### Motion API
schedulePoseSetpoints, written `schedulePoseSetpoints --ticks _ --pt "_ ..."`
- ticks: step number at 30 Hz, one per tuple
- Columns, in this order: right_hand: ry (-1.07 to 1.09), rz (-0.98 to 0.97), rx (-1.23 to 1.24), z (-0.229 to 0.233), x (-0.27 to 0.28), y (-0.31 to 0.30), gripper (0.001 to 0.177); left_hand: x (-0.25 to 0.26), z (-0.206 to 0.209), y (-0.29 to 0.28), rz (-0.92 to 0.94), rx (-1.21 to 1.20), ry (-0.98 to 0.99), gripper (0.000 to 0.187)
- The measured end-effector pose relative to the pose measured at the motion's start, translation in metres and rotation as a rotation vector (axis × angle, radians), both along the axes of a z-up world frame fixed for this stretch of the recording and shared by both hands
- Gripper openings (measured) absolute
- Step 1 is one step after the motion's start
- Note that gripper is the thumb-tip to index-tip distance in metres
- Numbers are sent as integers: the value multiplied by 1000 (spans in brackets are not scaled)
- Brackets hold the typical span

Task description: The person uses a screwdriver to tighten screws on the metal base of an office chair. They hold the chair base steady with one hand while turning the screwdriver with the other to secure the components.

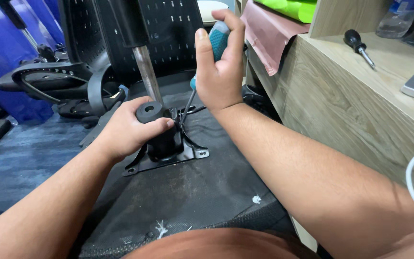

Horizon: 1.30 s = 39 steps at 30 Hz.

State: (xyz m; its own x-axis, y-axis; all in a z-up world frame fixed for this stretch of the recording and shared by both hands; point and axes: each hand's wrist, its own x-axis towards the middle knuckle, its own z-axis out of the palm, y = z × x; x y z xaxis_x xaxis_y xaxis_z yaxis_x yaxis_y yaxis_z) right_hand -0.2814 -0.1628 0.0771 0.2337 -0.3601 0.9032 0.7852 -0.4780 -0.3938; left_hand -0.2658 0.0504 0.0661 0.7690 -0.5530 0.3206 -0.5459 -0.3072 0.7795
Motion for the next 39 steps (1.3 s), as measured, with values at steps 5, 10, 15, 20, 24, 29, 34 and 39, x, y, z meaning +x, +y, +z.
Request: schedulePoseSetpoints --ticks 5,10,15,20,24,29,34,39 --pt "-185 -111 -141 15 -9 14 28 -9 2 2 8 19 -4 28" --pt "-159 35 -345 20 -28 19 31 -21 8 4 -2 -4 26 27" --pt "-132 13 -392 25 -32 21 36 -31 10 6 9 36 -17 27" --pt "-179 12 -391 25 -28 19 31 -30 6 6 10 5 13 28" --pt "-165 4 -384 33 -27 16 30 -32 6 5 19 -43 34 28" --pt "-211 41 -378 55 -31 20 28 -38 7 4 16 -132 118 25" --pt "-178 82 -332 66 -34 25 31 -42 7 7 35 -50 46 26" --pt "-213 79 -325 48 -33 28 25 -40 3 8 28 -78 64 30"
